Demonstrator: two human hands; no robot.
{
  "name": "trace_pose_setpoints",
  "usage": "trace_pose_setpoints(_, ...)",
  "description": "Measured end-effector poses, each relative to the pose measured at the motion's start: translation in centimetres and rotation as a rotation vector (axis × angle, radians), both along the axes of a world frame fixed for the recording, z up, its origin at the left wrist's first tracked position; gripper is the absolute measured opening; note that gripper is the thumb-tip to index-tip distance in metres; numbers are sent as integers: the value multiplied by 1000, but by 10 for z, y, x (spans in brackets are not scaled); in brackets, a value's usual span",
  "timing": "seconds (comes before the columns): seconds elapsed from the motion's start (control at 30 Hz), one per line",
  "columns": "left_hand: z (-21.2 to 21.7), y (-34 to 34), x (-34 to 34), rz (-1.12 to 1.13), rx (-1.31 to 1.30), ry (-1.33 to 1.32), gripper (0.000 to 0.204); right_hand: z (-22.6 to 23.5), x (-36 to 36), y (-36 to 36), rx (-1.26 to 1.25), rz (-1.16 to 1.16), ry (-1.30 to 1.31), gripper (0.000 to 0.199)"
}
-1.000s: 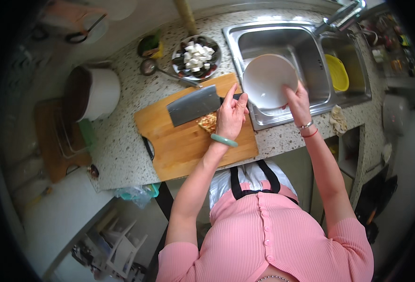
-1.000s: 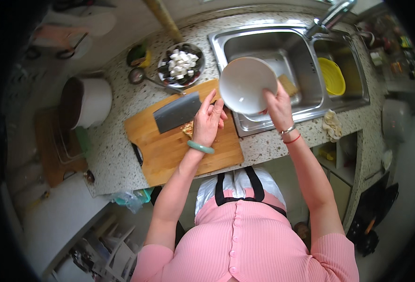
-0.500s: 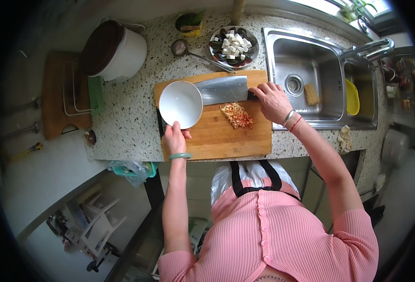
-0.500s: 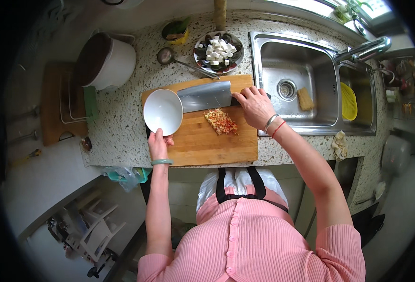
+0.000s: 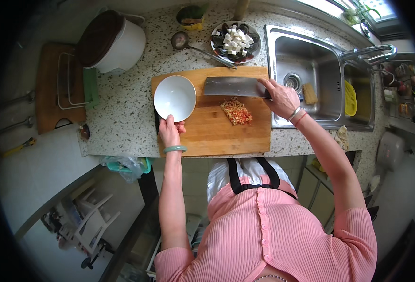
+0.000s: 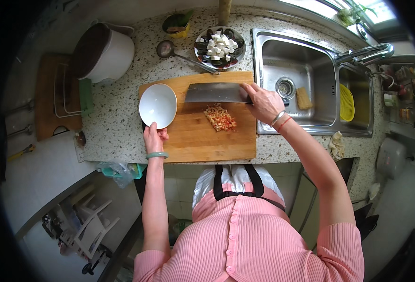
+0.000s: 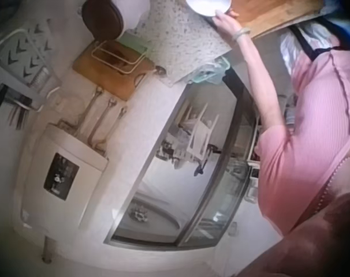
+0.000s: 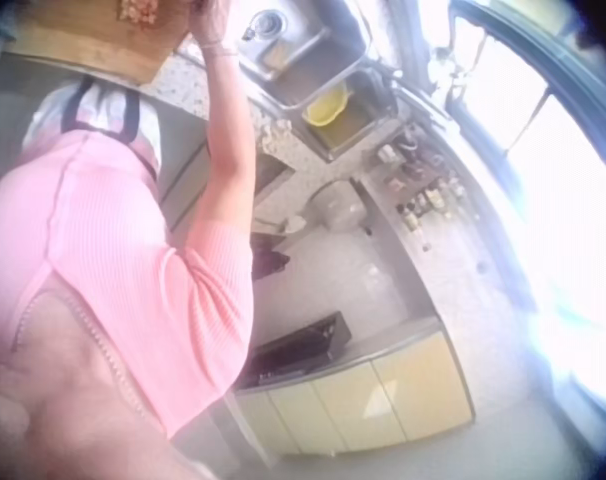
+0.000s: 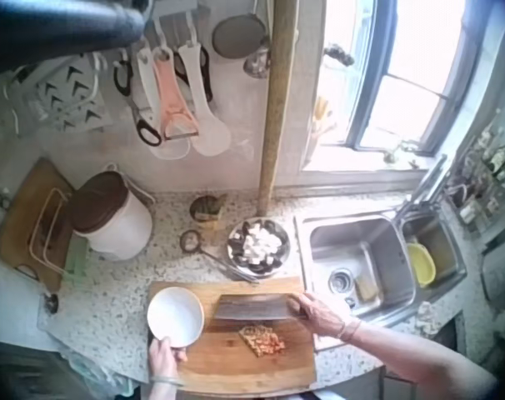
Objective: The person chops red peppers and garlic on a wooden cutting board using a cleaver. They transfer the chopped ingredients into a white bowl, then wash the knife and cutting board in the sink. Finally, they wipe the cutting board and the countertop with a cloth.
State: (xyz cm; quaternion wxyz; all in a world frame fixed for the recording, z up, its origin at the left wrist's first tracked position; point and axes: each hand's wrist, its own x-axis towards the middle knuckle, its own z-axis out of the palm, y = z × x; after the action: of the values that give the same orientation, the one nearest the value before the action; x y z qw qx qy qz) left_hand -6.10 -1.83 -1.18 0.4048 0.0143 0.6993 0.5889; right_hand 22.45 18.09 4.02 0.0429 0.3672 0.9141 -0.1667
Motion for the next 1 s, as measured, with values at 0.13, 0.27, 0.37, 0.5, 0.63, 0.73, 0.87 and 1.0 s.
trace_pose_setpoints(0.13, -1, 5, 6, -39, -6, 23, 23, -10, 27, -10, -18, -79, -36, 37)
trace_pose_setpoints(0.27, -5, 1, 7, -47, 5, 18, 24, -7, 37, -29, -80, -33, -71, 42)
trace_pose_setpoints(0.37, -8, -4, 3, -63, 5, 2, 30, 3, 41, -46, -102, -8, -45, 45)
trace_pose_setpoints(0.5, 6, -3, 10, -67, -1, 18, 38, 9, 47, -71, -204, -221, 281, 33)
trace_pose_setpoints(0.63, 11, -16, 22, 16, 14, 43, 40, -1, 46, -105, -755, -394, 316, 15)
trace_pose_setpoints(0.73, 8, -27, 38, 26, -23, 173, 39, -15, 35, -120, -747, -336, 296, 16)
trace_pose_setpoints(0.87, 21, -29, 65, -147, 81, 365, 28, -22, 32, -116, -651, -276, 194, 20)
trace_pose_setpoints(1.0, 55, -3, 81, -488, 78, 791, 28, -8, 28, -89, -460, -220, 65, 25)
